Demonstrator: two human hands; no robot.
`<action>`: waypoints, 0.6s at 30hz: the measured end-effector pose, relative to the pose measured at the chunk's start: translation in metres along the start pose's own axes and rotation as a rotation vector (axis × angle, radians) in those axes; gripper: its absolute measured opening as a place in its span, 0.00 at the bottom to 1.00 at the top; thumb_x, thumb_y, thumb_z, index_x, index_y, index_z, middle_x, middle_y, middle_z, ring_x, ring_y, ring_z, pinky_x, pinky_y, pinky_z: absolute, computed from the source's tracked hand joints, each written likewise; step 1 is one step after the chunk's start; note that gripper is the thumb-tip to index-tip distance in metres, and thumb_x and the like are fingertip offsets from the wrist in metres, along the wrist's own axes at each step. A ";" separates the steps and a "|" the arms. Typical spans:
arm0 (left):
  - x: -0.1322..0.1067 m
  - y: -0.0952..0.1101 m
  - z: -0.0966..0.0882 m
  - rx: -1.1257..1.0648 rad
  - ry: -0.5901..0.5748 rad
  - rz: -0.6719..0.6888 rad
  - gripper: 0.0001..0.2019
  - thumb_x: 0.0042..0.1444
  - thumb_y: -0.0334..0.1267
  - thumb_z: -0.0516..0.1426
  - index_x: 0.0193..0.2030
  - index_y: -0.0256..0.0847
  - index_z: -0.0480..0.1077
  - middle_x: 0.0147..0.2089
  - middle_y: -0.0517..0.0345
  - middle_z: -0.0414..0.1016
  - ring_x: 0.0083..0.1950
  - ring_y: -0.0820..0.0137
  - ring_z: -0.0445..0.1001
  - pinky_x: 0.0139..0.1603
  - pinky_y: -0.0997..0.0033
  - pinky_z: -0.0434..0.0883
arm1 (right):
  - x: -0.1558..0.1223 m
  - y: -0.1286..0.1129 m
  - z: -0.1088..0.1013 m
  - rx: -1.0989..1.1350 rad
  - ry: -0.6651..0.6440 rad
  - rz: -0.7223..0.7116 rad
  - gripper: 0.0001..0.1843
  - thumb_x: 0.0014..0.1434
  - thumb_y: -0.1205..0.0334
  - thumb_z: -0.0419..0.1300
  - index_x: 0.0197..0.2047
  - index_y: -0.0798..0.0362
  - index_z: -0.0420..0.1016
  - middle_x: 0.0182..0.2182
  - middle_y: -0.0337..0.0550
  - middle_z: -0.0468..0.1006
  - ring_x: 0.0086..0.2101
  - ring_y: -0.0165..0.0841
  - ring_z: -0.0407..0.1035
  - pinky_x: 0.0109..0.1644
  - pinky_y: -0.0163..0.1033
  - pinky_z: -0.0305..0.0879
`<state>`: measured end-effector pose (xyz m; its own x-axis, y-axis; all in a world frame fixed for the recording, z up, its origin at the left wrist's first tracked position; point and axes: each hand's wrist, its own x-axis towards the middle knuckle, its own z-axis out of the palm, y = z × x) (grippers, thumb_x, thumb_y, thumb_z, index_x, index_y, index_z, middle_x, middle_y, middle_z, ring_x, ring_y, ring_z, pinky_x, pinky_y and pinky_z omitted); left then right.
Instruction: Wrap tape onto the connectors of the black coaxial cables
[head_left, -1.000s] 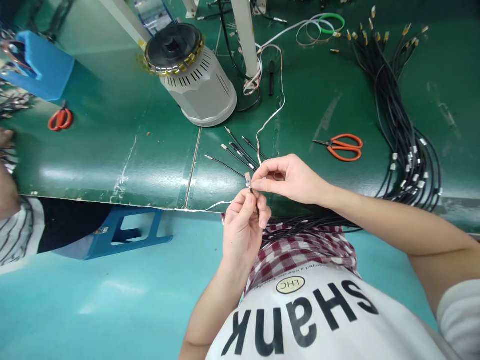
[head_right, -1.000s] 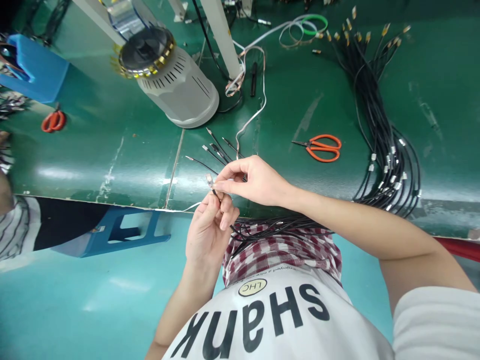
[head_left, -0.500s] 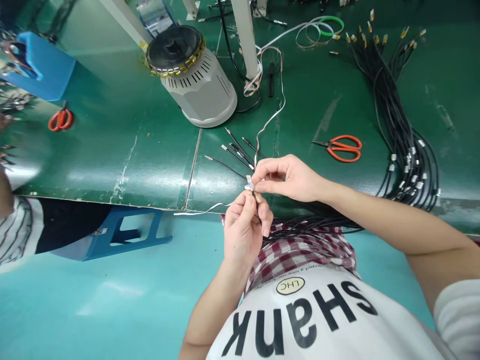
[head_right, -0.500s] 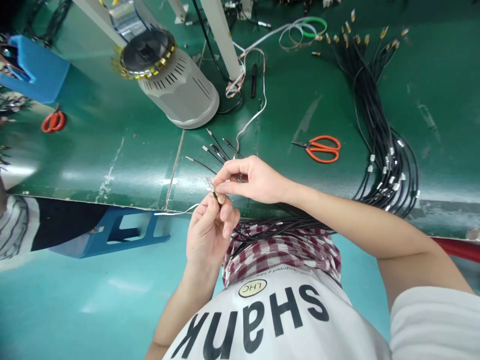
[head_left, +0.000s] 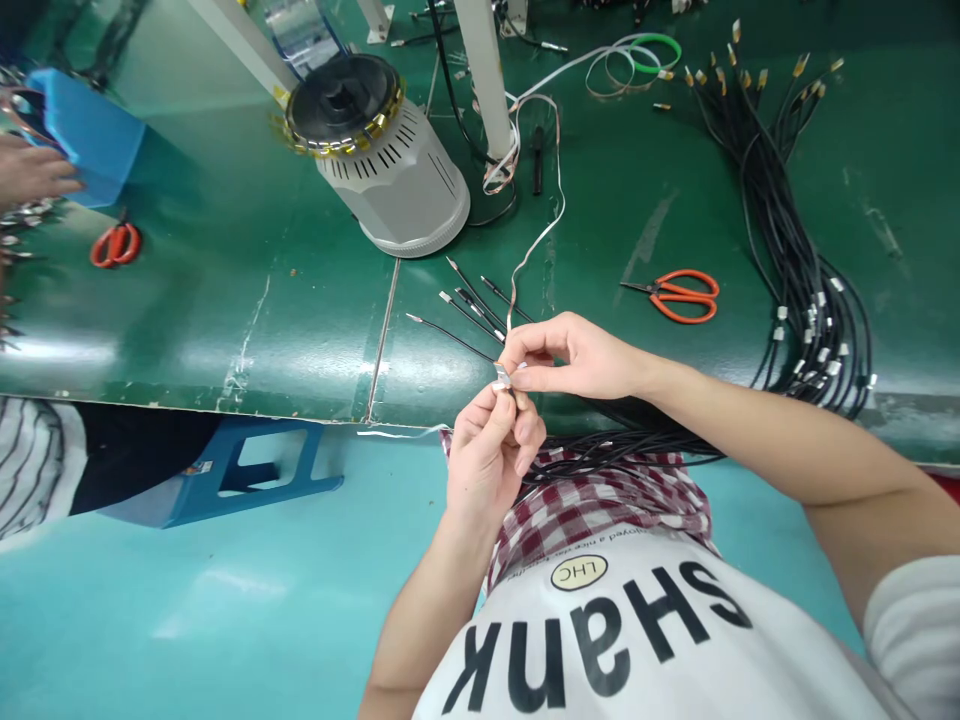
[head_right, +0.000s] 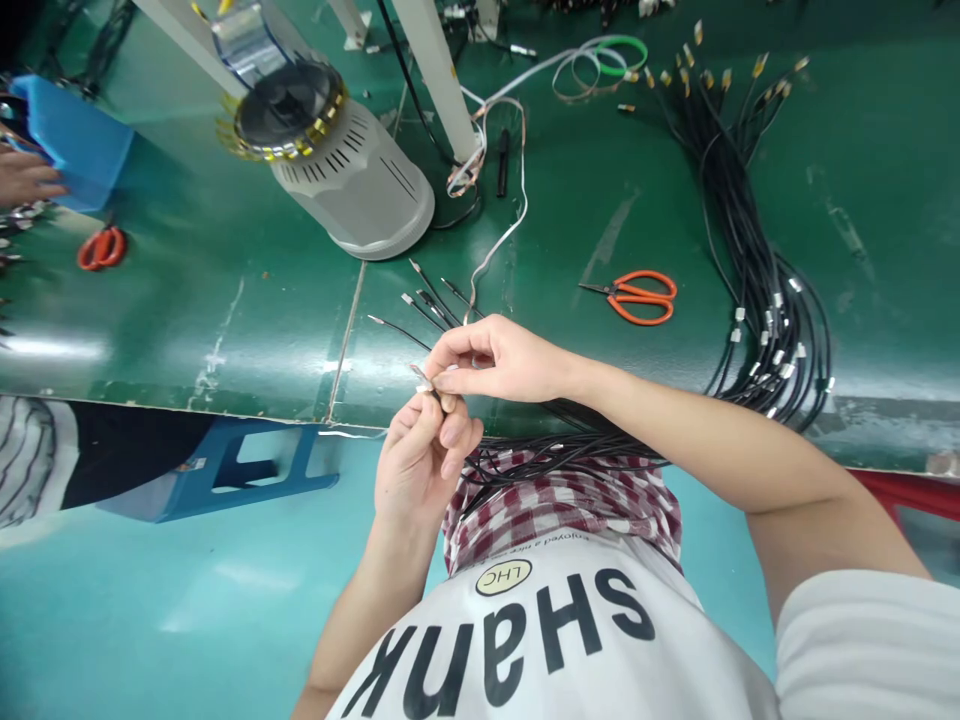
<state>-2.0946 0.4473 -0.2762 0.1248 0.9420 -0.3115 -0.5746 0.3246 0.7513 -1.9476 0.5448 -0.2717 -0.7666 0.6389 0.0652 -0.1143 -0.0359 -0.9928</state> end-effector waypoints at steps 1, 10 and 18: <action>0.001 -0.001 -0.001 0.003 -0.007 -0.002 0.13 0.63 0.44 0.59 0.33 0.37 0.67 0.22 0.65 0.63 0.15 0.84 0.55 0.21 0.77 0.54 | 0.000 0.002 -0.001 0.053 -0.035 0.031 0.06 0.60 0.65 0.63 0.39 0.59 0.76 0.32 0.40 0.77 0.33 0.28 0.69 0.39 0.34 0.65; 0.005 0.002 -0.005 -0.055 0.003 -0.017 0.07 0.63 0.39 0.59 0.46 0.40 0.70 0.25 0.66 0.62 0.18 0.83 0.51 0.23 0.78 0.52 | -0.002 -0.004 -0.036 0.239 0.467 0.266 0.09 0.55 0.61 0.69 0.37 0.59 0.79 0.27 0.35 0.70 0.25 0.20 0.60 0.27 0.27 0.55; 0.009 0.015 -0.009 -0.079 0.117 0.010 0.13 0.64 0.43 0.58 0.49 0.36 0.76 0.25 0.66 0.57 0.20 0.81 0.52 0.22 0.78 0.53 | 0.035 -0.023 -0.160 -0.108 0.860 0.292 0.02 0.61 0.67 0.62 0.38 0.56 0.73 0.28 0.42 0.74 0.25 0.24 0.66 0.29 0.30 0.64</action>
<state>-2.1097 0.4599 -0.2731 0.0265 0.9274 -0.3731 -0.6380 0.3030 0.7079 -1.8706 0.6912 -0.2629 -0.0153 0.9697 -0.2439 0.1032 -0.2411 -0.9650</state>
